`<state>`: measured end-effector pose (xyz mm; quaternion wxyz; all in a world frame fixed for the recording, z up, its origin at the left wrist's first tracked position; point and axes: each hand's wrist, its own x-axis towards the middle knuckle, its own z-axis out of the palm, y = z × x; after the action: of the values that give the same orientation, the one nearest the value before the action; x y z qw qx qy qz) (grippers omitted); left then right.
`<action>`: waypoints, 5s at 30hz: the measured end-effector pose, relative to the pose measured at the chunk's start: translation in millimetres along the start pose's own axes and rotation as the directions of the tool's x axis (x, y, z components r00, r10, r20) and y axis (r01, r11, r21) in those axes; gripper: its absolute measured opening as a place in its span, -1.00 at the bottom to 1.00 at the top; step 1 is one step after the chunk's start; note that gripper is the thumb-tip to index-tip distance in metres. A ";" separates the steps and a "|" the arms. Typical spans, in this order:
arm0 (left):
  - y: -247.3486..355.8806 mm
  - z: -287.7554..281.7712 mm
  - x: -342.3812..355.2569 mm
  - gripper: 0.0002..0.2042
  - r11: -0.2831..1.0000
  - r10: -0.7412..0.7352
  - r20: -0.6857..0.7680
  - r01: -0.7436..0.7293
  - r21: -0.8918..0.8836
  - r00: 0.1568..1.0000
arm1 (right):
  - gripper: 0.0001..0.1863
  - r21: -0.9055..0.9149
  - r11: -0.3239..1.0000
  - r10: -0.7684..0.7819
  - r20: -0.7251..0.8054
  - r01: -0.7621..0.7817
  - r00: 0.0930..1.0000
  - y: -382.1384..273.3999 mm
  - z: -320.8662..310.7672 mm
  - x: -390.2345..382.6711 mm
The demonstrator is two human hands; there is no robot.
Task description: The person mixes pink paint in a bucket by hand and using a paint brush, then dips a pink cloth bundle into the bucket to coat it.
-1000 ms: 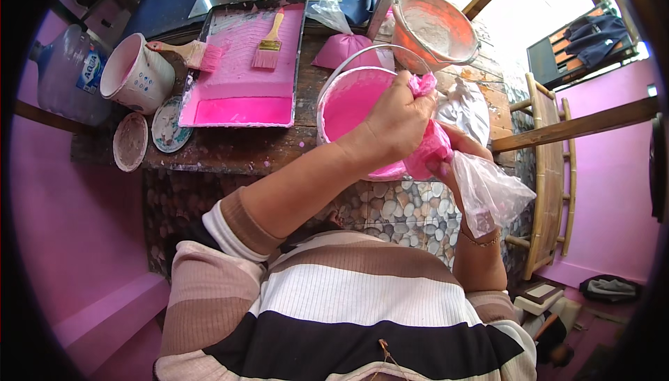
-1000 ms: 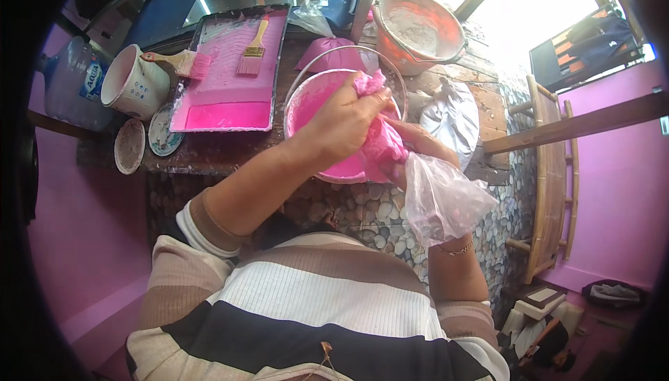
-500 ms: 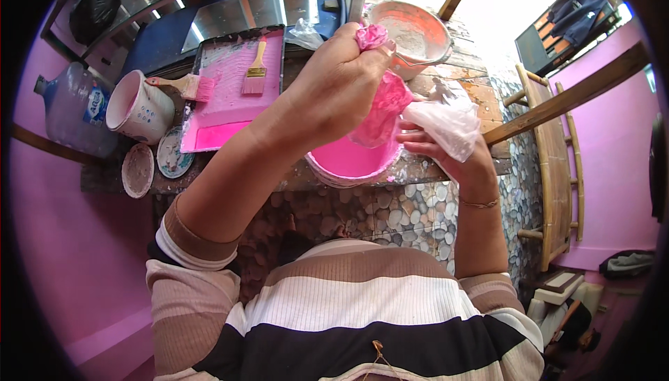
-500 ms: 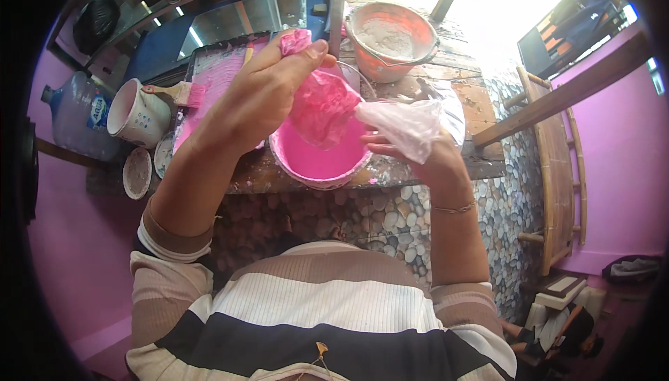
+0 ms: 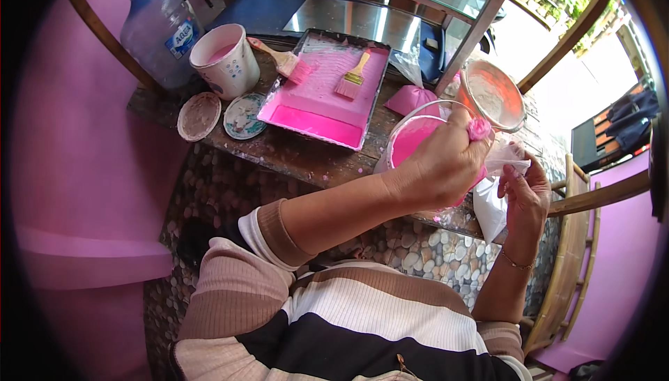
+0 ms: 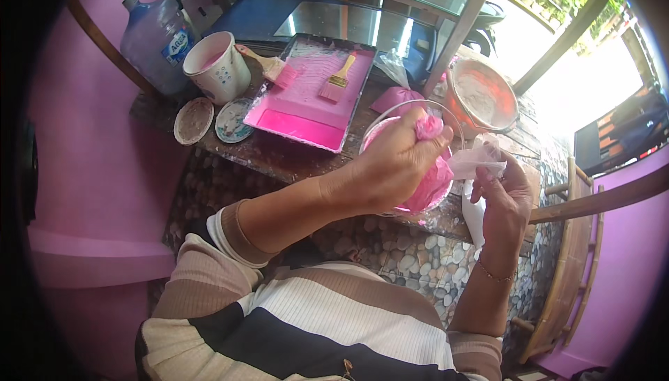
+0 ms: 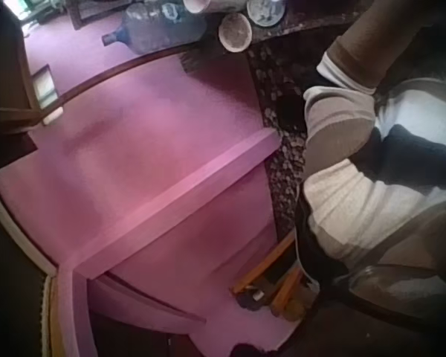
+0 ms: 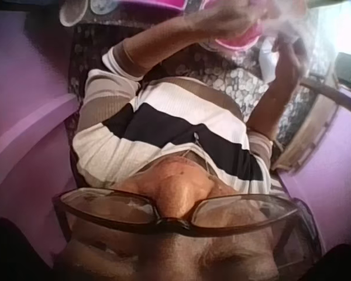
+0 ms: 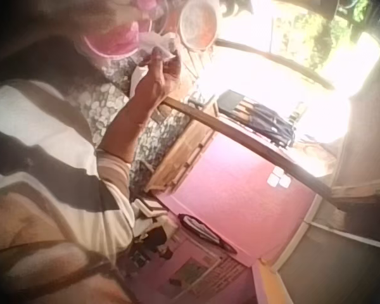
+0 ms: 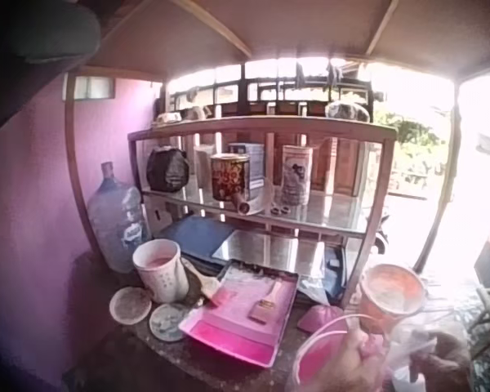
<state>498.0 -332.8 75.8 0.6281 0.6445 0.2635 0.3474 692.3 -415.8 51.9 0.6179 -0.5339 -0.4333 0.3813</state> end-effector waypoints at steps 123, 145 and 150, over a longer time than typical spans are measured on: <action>-68.5 -645.6 -262.5 -0.94 0.990 -0.102 -0.860 -0.033 -0.136 0.500 | -0.76 -0.191 0.981 0.095 0.294 -0.040 0.951 32.8 509.4 223.5; -54.8 -599.3 -214.3 -0.94 0.996 -0.087 -0.806 0.056 -0.067 0.585 | -0.68 -0.897 0.314 0.004 0.328 0.311 0.945 173.7 484.0 228.7; -60.6 -598.5 -226.4 -0.96 0.993 -0.111 -0.829 0.096 -0.069 0.549 | -0.83 -0.815 0.553 -0.086 0.153 0.175 0.984 153.5 447.3 236.0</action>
<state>-102.6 -129.2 -29.0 0.4539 0.3829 0.5633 0.5745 348.1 -26.8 -45.4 0.3022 -0.7080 -0.6283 0.1127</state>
